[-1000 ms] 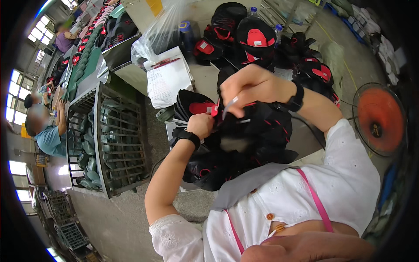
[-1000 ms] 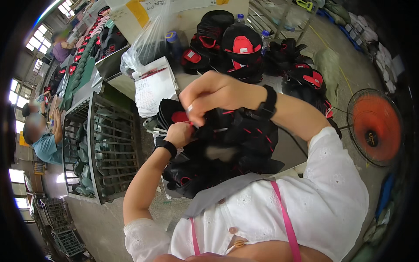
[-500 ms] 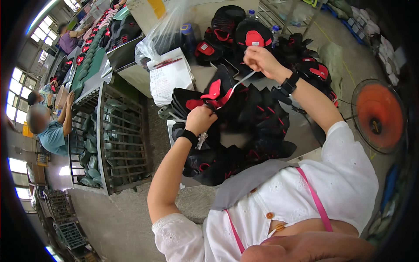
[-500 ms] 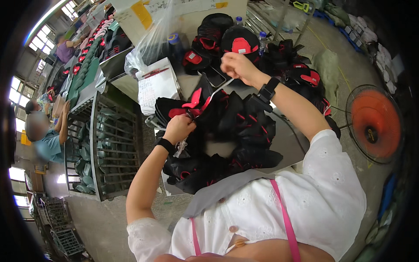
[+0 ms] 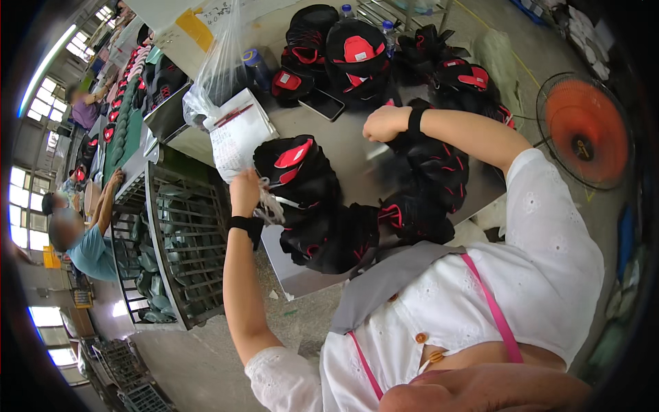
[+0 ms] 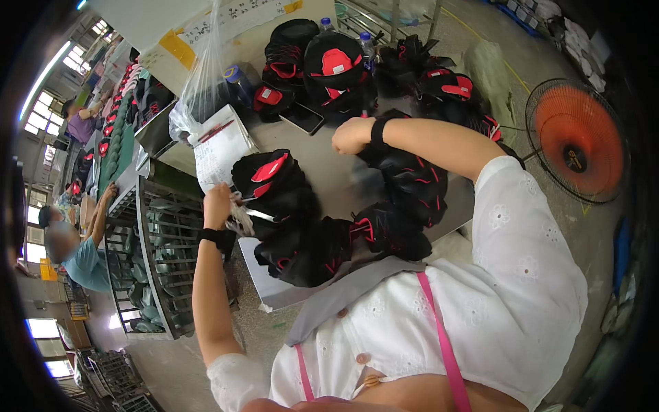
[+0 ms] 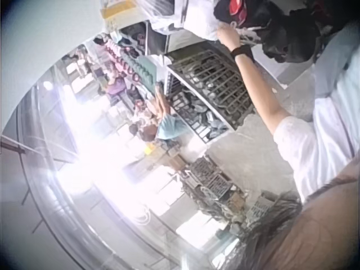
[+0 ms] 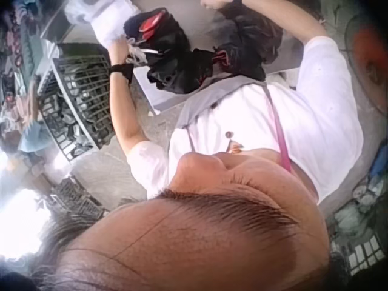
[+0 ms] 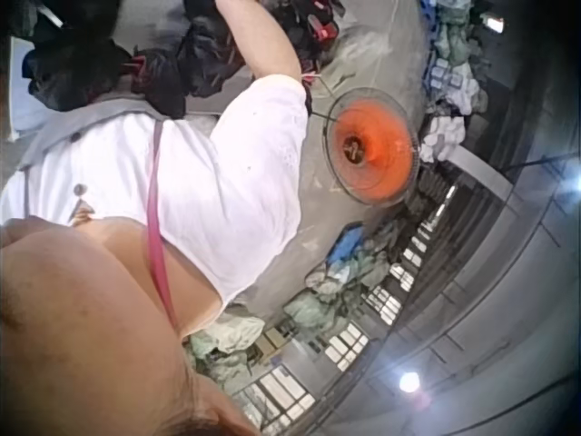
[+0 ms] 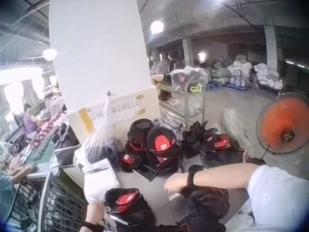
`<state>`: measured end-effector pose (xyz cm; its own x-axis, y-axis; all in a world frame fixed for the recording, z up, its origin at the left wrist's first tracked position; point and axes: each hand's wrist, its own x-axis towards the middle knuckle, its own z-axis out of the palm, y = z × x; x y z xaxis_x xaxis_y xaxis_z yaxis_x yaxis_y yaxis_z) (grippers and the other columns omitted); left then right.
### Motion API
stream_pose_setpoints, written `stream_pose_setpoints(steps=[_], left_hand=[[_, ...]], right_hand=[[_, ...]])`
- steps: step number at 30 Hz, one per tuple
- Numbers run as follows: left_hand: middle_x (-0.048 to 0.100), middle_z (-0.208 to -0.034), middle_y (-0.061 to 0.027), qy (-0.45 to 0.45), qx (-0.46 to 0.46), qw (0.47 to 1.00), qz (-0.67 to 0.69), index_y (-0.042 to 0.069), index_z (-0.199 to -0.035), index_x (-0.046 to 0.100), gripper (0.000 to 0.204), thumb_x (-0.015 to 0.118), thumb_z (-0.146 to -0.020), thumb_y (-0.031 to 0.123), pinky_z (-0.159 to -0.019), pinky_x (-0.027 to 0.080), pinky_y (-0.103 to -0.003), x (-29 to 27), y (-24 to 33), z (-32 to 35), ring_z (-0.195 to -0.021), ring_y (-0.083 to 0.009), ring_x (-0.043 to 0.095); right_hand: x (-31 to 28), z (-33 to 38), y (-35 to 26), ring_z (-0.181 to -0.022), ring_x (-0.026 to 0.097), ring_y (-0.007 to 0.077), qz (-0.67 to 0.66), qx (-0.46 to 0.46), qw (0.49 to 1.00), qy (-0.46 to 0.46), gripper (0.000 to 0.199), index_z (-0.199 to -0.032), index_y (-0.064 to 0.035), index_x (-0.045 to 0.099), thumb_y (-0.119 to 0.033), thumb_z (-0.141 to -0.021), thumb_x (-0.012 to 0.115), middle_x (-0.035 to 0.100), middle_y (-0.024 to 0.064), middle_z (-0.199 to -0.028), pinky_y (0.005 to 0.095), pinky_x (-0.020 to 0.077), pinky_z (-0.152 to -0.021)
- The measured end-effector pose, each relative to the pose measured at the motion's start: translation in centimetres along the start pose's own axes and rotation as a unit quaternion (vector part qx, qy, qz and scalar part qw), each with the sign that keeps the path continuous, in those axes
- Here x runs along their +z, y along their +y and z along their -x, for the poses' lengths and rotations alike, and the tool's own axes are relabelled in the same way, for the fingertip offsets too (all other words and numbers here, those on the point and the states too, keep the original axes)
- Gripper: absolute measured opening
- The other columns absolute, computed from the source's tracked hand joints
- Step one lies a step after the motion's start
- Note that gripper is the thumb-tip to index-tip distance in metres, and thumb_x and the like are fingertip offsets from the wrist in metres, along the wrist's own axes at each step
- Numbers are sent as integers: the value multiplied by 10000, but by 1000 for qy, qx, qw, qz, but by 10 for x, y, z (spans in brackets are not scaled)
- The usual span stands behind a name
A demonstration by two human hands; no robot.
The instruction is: Sorting and arranging manufactured shoe components and finished shoes on an assembly line workspace.
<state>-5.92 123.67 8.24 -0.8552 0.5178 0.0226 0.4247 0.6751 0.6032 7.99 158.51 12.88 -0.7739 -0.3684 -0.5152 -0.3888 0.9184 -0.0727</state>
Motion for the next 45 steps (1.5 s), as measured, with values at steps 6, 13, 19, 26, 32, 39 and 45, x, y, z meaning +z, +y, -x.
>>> stream_pose_setpoints(steps=[6, 13, 19, 26, 32, 39, 45], left_hand=[[514, -663, -245, 63, 175, 983, 7, -13, -754, 491, 252, 436, -890, 193, -582, 386, -479, 23, 63, -4, -701, -440, 502], [583, -687, -189, 2, 215, 967, 139, -23, -789, 544, 251, 427, -908, 165, -595, 437, -384, 23, 100, 0, -680, -377, 564], [596, -687, -182, 5, 140, 983, 122, -25, -786, 569, 340, 385, -924, 226, -618, 448, -373, 18, 119, -2, -672, -352, 581], [582, -927, -169, 26, 119, 988, -99, 15, -894, 588, 279, 634, -727, 233, -692, 475, -376, 27, 77, 5, -829, -321, 592], [625, -917, -125, -159, 33, 956, -243, 77, -898, 623, 303, 650, -717, 319, -712, 492, -403, 69, 101, 21, -857, -294, 607], [639, -919, -119, -82, 47, 974, -206, 117, -903, 641, 274, 602, -771, 354, -728, 485, -402, 76, 68, 7, -891, -292, 604], [629, -955, -140, -206, 52, 941, -264, 102, -959, 635, 349, 574, -784, 397, -770, 466, -419, 76, 79, -2, -911, -307, 594]], right_hand=[[11, -30, 2, -788, 586, 339, -196, 178, 901, 344, 186, -835, -106, 587, -255, -828, 476, 622, 120, -808, 447, 451, -651], [-10, -75, -32, -762, 581, 362, -233, 27, 915, 328, 189, -997, -120, 508, -182, -822, 475, 608, 158, -774, 439, 428, -662], [12, -110, -76, -804, 575, 336, -358, -141, 874, 297, 215, -1013, -31, 502, -126, -820, 495, 594, 167, -810, 388, 441, -674], [15, -117, -86, -481, 551, 162, -617, -13, 743, 260, 505, -726, 15, 583, -395, -918, 359, 589, 82, -622, 257, 454, -519], [-3, -82, -110, -549, 561, 327, -490, 24, 766, 415, 558, -553, -20, 567, -393, -904, 347, 558, 162, -540, 394, 415, -554], [-56, 17, -174, -538, 530, 305, -367, -235, 740, 513, 334, -644, -8, 539, -224, -884, 456, 550, 153, -605, 371, 380, -484], [-51, 97, -215, -570, 519, 298, -320, -379, 714, 494, 315, -628, -32, 481, -212, -884, 444, 520, 108, -642, 383, 370, -475]])
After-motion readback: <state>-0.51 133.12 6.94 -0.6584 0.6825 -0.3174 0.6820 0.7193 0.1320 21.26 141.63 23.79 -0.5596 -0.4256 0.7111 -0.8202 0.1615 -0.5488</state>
